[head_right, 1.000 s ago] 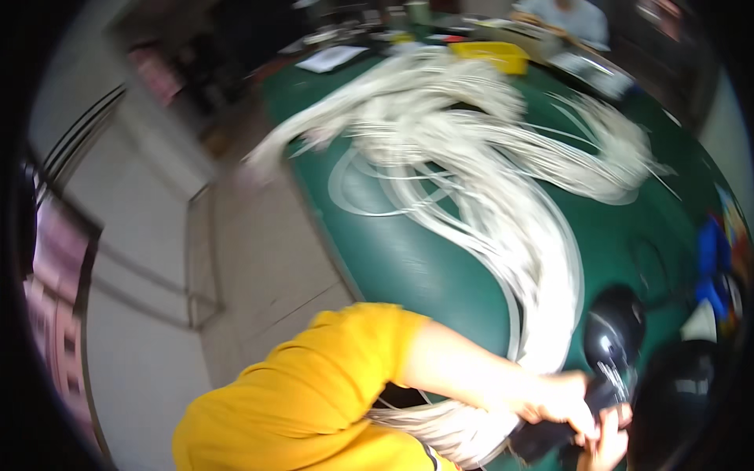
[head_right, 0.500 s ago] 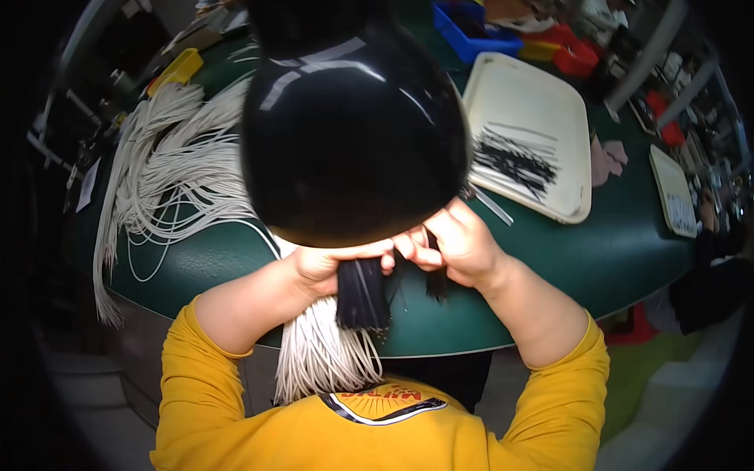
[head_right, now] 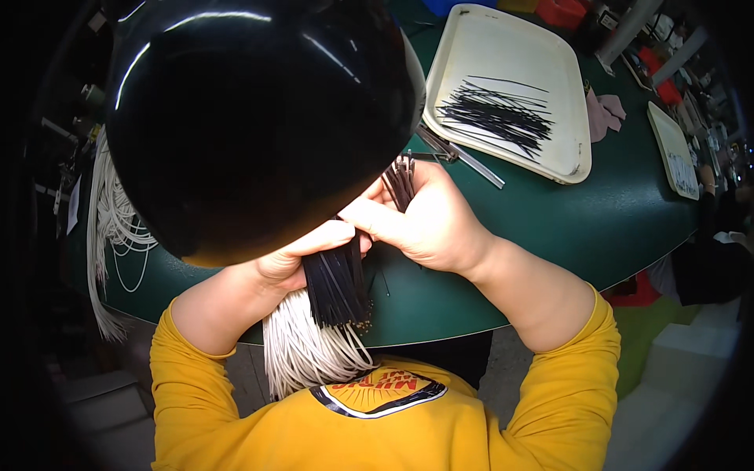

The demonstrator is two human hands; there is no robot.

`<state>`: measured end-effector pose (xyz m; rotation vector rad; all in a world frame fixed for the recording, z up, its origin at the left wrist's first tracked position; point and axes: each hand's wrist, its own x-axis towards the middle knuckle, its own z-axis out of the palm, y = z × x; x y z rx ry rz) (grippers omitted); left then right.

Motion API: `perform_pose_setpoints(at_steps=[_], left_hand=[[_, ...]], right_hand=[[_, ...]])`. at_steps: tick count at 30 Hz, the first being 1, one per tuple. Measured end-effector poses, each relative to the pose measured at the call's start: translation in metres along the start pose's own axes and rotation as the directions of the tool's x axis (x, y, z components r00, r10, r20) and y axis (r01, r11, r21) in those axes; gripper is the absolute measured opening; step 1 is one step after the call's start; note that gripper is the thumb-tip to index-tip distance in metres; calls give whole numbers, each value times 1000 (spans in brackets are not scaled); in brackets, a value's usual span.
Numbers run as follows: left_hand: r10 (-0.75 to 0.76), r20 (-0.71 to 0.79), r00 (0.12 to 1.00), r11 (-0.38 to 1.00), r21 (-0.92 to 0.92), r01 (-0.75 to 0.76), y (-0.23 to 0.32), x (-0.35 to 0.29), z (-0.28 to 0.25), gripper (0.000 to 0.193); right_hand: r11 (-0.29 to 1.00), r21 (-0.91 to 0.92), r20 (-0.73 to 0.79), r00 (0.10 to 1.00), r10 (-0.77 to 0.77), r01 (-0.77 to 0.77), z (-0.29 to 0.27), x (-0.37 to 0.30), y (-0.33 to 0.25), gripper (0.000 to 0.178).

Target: Bundling multiple white wires and inserting them into black plastic sleeves or connectors at a factory assembly station.

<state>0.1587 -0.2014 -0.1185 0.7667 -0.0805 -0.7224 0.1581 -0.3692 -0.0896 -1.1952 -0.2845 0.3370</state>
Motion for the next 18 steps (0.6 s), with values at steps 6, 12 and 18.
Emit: perform_pose_setpoints(at_steps=[6,12,18], left_hand=[[98,-55,994,994,53,-95,1,-6,9,28],[57,-3,998,995,87,-56,-2,6,16,27],[12,-11,1000,992,126,-10,9,-2,20,26]], right_hand=[[999,53,84,996,9,-13,0,-3,-14,7],[994,111,96,995,4,-15,-13,-5,-2,4],[993,113,108,994,14,-26,-5,-4,-7,4]])
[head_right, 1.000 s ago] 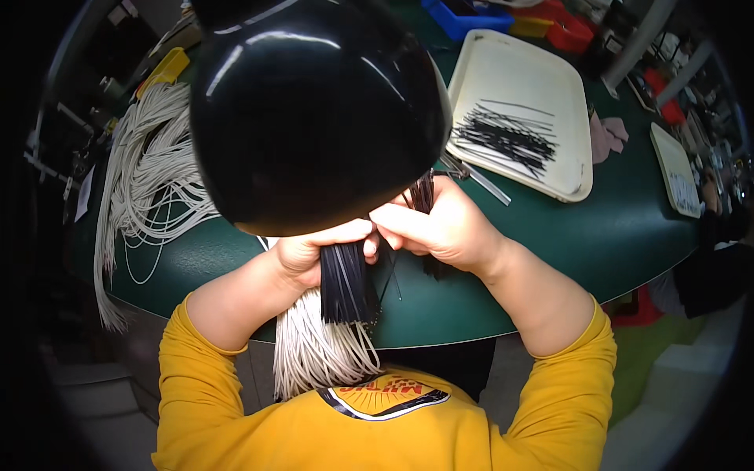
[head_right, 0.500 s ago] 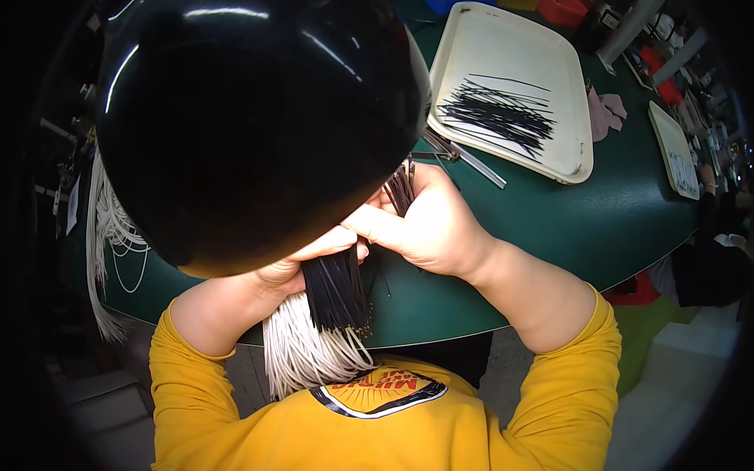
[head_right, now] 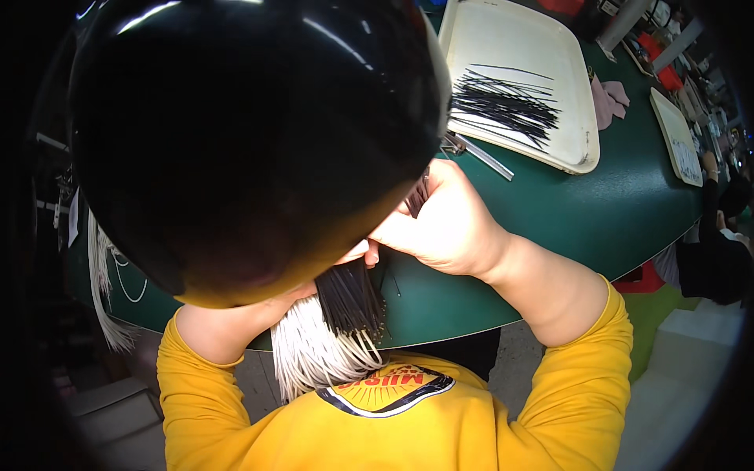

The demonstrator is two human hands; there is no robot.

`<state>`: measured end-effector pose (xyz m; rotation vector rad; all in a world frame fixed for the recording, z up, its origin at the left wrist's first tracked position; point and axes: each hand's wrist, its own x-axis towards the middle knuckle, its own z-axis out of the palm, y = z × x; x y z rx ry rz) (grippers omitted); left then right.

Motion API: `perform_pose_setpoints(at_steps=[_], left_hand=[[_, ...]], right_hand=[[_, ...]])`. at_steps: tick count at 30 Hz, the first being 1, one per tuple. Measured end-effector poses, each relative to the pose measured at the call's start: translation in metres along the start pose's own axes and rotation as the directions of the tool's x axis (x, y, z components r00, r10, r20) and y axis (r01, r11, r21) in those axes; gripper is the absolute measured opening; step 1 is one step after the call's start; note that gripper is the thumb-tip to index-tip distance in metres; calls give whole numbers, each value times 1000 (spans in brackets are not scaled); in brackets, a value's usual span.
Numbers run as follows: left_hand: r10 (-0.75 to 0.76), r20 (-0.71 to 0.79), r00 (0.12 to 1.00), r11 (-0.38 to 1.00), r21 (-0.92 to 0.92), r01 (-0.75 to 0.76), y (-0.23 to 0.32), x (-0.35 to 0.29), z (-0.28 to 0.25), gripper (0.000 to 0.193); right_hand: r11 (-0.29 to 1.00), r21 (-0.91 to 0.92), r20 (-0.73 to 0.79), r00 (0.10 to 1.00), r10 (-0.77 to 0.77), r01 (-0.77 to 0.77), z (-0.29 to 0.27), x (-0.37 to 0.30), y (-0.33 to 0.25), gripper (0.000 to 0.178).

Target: Bundling multiple white wires and inserting them into black plastic sleeves or connectors at a factory assembly station.

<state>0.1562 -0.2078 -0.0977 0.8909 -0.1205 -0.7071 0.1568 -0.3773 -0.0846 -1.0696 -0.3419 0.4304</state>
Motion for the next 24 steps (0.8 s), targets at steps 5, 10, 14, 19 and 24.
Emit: perform_pose_setpoints(at_steps=[5,10,14,19,24], left_hand=[[-42,59,997,999,3,42,-1,8,7,26],[-38,8,999,998,44,38,4,-1,4,25],[-53,16,998,996,72,52,4,5,7,25],[-35,-22,999,995,93,37,9,-1,11,22],[-23,-31,999,998,60,25,1,5,3,17]], right_hand=[[999,-25,-77,996,-43,42,-12,-13,0,15],[994,-109,-95,995,8,-18,-7,-6,-1,31],[926,-276,-29,960,-277,259,-7,-4,-2,17],[903,-305,-69,939,-338,303,-4,-2,-3,17],[792,-487,-38,898,-439,367,-7,-2,-10,16]])
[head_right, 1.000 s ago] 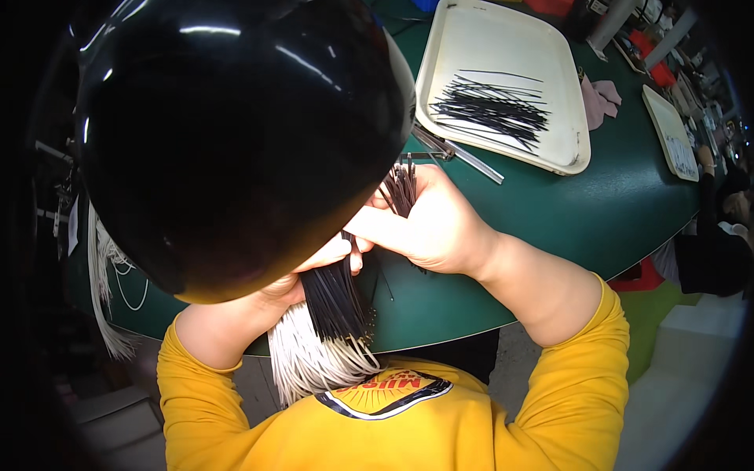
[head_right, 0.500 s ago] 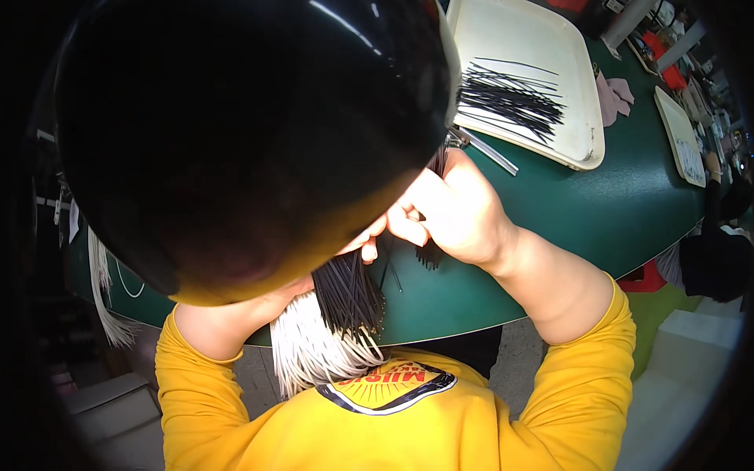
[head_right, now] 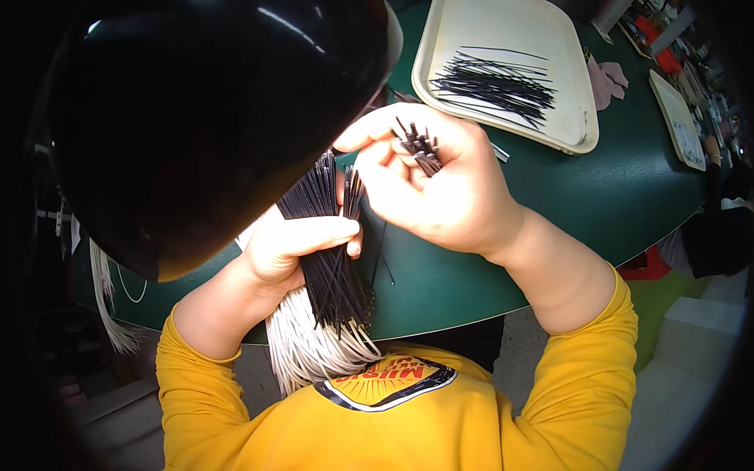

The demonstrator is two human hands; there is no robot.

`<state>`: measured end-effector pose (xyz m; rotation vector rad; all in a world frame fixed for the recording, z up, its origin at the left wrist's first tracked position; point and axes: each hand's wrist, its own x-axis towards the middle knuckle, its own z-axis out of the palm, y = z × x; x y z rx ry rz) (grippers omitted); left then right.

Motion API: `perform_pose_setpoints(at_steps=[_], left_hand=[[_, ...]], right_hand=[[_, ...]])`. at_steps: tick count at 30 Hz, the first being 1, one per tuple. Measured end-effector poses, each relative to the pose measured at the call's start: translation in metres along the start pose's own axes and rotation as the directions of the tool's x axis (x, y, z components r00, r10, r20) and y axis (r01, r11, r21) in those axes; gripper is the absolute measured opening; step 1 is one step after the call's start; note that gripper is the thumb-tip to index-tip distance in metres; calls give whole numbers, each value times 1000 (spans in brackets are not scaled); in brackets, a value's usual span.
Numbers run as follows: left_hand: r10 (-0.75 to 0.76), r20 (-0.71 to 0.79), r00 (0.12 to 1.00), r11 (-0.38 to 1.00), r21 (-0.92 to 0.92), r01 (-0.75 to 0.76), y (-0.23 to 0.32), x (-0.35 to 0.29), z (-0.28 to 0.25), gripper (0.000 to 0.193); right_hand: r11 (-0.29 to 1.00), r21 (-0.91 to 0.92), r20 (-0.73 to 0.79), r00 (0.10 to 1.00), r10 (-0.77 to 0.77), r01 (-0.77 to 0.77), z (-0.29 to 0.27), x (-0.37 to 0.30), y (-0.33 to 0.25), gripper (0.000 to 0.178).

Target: Bundling multiple white wires and inserting them into black plastic sleeves or connectors at a factory assembly station.

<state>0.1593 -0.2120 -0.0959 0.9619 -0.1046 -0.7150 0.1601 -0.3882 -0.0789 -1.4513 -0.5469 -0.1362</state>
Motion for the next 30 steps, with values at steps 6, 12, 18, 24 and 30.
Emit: perform_pose_setpoints(at_steps=[6,12,18,24,30], left_hand=[[-6,-54,999,1000,-12,6,4,-5,4,18],[-16,-26,1000,999,-49,15,-1,1,2,17],[14,-29,999,1000,-21,-15,1,-3,0,20],[10,-6,1000,986,-165,-11,7,-7,7,29],[-6,2,1000,992,-130,6,6,-3,6,33]], right_hand=[[978,-209,-10,999,-30,27,8,4,-15,16],[999,19,37,999,-26,25,-9,0,13,14],[991,89,91,992,87,-95,-5,2,7,13],[986,167,76,997,11,-24,-1,2,-7,15],[993,115,-9,999,44,-42,1,-2,5,17]])
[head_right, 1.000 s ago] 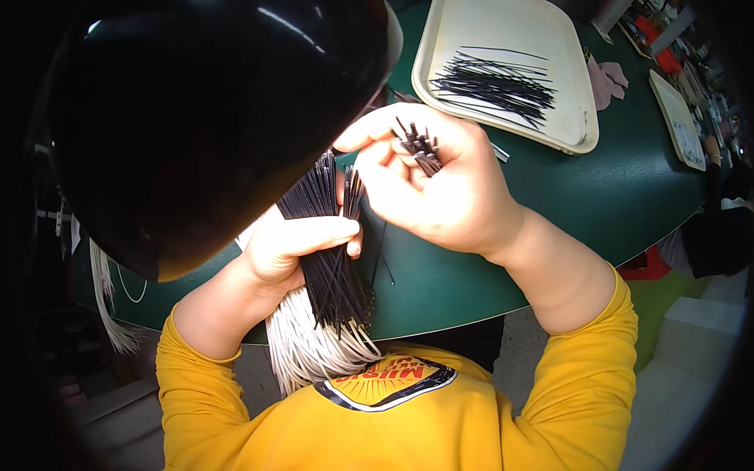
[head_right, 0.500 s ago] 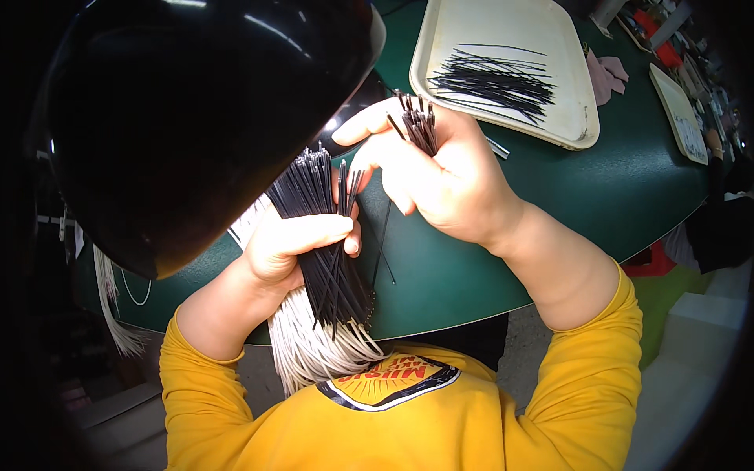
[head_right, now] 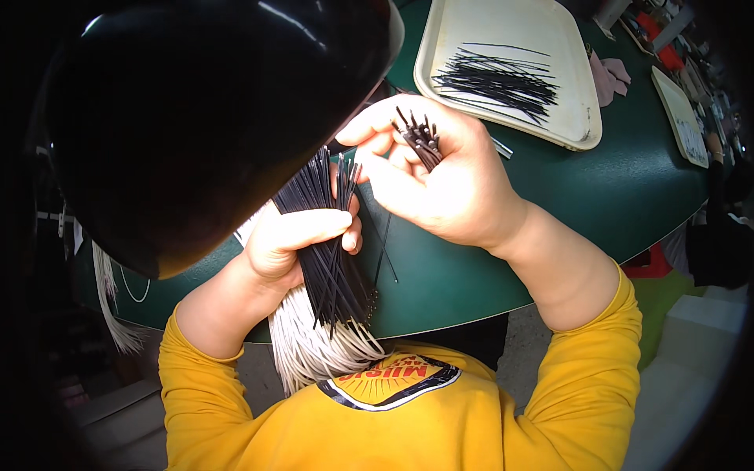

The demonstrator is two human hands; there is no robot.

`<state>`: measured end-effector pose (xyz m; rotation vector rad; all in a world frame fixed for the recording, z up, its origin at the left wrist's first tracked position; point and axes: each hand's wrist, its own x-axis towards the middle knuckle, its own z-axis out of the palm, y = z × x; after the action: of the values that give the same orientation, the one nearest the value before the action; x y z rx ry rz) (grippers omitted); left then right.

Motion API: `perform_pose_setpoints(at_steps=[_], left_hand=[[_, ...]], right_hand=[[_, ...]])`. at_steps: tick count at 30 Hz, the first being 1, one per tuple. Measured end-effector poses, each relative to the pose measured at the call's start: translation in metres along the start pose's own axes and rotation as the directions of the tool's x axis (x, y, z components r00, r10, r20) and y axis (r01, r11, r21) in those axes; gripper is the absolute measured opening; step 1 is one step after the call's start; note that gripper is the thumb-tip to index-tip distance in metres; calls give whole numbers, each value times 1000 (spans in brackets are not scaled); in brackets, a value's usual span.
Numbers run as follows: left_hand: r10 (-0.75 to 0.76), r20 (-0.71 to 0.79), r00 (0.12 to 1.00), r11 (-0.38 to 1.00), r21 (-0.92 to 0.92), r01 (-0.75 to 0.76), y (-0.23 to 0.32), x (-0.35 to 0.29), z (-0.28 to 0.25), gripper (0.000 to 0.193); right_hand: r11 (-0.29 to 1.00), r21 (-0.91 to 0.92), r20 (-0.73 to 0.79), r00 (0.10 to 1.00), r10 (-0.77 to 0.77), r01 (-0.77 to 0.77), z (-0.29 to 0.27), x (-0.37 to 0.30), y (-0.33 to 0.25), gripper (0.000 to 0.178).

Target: Bundling multiple white wires and inserting them into black plastic sleeves or connectors at a factory assembly station.

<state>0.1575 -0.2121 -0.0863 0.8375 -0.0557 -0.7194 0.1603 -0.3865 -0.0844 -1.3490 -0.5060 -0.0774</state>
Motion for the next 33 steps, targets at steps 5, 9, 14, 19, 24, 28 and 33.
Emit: perform_pose_setpoints(at_steps=[5,9,14,19,24,28,33], left_hand=[[11,-22,1000,1000,8,-11,-2,-5,-7,33],[2,40,999,1000,12,-2,-7,4,-10,32],[-37,109,993,996,79,28,0,1,-10,34],[-88,225,970,996,-5,91,1,0,-10,36],[-126,158,979,992,-13,129,0,6,-4,37],[-116,91,989,993,6,116,7,-3,1,38],[-130,23,991,991,-7,130,-2,-2,-12,37]], right_hand=[[986,-169,83,997,-1,15,-3,5,-7,17],[967,45,102,964,244,-250,-7,6,-14,14],[848,207,327,852,410,-488,-2,5,-6,14],[873,255,265,899,349,-415,7,0,5,8],[867,205,112,891,440,-454,10,0,-12,10],[873,174,120,890,440,-455,9,4,-16,26],[843,239,191,874,446,-483,4,4,-3,37]])
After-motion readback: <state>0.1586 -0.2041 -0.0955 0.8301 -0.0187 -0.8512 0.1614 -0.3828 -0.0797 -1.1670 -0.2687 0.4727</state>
